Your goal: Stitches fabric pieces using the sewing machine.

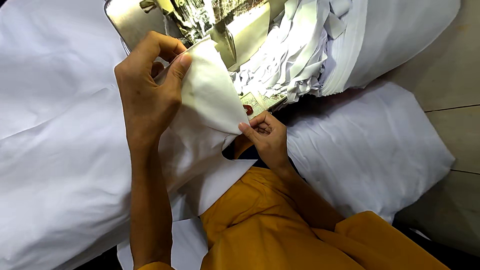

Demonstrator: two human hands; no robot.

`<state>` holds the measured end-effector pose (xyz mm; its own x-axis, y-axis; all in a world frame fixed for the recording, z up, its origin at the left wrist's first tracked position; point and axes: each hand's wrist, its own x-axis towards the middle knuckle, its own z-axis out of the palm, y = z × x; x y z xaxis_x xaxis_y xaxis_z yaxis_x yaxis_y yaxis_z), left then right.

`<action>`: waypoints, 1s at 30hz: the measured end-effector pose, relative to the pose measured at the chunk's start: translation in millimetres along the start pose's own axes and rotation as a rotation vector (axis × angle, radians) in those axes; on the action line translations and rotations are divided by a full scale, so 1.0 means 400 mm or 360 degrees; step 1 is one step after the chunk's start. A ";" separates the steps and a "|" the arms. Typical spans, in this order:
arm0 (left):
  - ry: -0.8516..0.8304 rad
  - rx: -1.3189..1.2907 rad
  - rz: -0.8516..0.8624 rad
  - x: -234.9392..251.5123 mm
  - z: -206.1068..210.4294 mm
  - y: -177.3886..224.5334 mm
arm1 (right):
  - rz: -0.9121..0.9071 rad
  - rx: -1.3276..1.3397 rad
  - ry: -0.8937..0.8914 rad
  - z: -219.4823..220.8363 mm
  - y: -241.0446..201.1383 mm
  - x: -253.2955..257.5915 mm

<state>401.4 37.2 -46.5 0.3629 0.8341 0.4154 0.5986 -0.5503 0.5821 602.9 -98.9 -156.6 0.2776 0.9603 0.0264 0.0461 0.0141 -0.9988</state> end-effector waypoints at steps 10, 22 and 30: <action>0.0025 0.0199 -0.0043 -0.005 0.004 0.011 | 0.0098 0.0168 -0.0051 -0.010 0.005 0.006; 0.0010 0.0551 -0.0130 0.003 0.007 0.067 | 0.0011 -0.0115 -0.0311 -0.051 -0.031 0.037; 0.0178 0.0441 -0.0150 0.003 0.038 0.070 | -0.0129 -0.0107 -0.0177 -0.047 -0.043 0.042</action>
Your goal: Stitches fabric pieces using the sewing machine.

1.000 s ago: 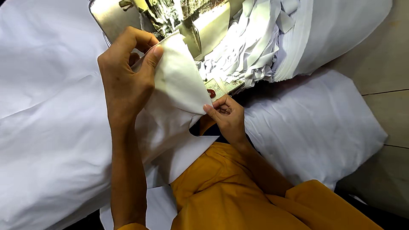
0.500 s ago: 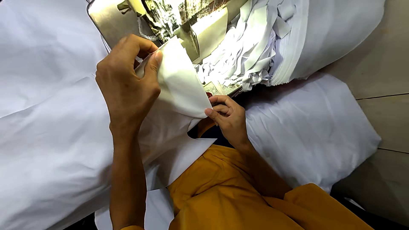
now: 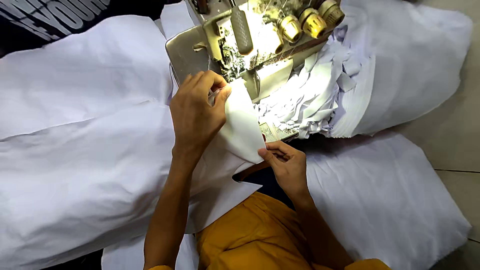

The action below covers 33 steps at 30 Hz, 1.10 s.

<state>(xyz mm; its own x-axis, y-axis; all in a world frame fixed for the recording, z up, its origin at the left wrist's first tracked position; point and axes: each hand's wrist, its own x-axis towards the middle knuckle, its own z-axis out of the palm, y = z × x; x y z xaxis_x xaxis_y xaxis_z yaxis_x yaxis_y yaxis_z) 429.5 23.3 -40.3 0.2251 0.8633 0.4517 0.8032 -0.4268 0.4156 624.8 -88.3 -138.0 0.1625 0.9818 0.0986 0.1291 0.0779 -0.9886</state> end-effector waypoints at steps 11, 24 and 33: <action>0.0152 0.0103 -0.0016 0.004 0.023 0.019 | -0.0037 0.0074 -0.0001 -0.009 0.000 0.004; 0.0267 0.0230 0.0579 -0.077 0.059 0.033 | 0.0022 0.0042 0.0030 0.003 0.022 0.016; 0.0110 0.0308 0.0315 -0.137 0.087 0.017 | 0.0014 -0.0020 -0.0016 0.004 0.007 0.022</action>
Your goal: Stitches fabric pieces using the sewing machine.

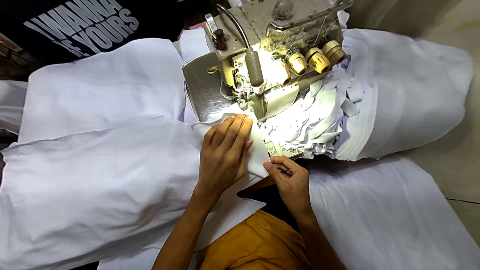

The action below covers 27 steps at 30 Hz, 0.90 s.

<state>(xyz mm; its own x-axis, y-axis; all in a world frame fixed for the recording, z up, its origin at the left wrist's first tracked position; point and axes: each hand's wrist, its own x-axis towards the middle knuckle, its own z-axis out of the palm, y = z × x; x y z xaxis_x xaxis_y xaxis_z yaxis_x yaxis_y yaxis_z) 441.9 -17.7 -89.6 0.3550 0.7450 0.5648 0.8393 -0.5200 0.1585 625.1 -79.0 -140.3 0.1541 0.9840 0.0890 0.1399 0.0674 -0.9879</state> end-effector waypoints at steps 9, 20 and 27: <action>0.0005 0.0073 -0.0374 -0.007 0.001 0.018 | 0.0035 0.0127 -0.0154 -0.010 -0.017 0.008; 0.0030 -0.0183 -0.0374 0.005 0.012 0.070 | 0.0055 0.0283 -0.0096 -0.046 -0.011 -0.022; 0.0067 -0.0245 -0.0414 0.026 0.020 0.069 | 0.0003 0.0180 -0.0054 -0.030 0.004 0.006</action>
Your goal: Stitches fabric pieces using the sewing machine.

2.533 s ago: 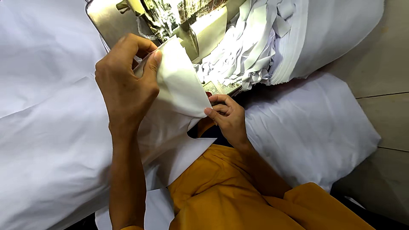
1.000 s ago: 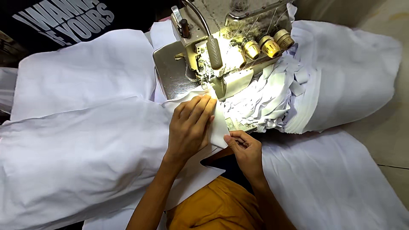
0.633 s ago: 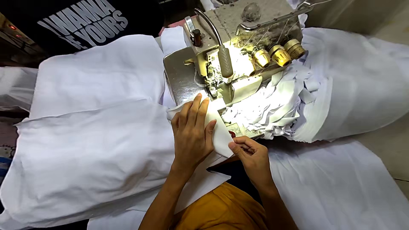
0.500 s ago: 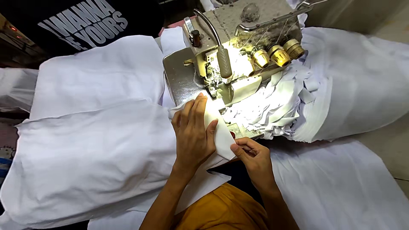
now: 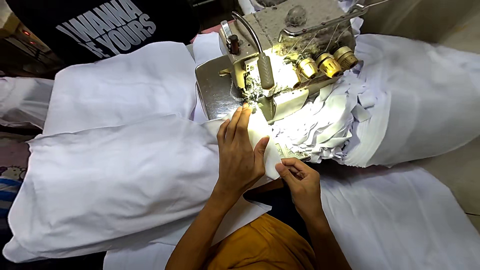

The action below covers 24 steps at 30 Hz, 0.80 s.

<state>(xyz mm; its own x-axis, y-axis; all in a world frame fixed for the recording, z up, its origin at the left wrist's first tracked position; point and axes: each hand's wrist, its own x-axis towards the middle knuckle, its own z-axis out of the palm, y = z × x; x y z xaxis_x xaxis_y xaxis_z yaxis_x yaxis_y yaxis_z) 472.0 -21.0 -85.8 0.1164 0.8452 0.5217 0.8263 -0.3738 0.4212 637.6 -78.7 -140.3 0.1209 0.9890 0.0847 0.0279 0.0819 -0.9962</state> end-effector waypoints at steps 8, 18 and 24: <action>-0.0023 0.0031 0.0079 -0.008 0.009 0.002 | -0.0105 -0.0240 0.0017 -0.023 0.007 -0.019; 0.0040 0.0054 0.0104 -0.018 0.022 -0.010 | -0.0231 -0.1231 0.0597 -0.232 -0.096 0.140; 0.0025 0.0060 0.0103 -0.016 0.017 -0.012 | -0.0027 -0.1311 0.0515 -0.236 -0.153 0.237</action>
<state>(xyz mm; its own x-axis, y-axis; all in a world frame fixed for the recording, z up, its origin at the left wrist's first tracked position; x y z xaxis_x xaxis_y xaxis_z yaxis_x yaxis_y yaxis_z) 471.1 -22.0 -96.3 0.1620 0.8134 0.5587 0.8375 -0.4127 0.3581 741.0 -1.4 -69.5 0.3855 0.8950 0.2243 0.7230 -0.1420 -0.6761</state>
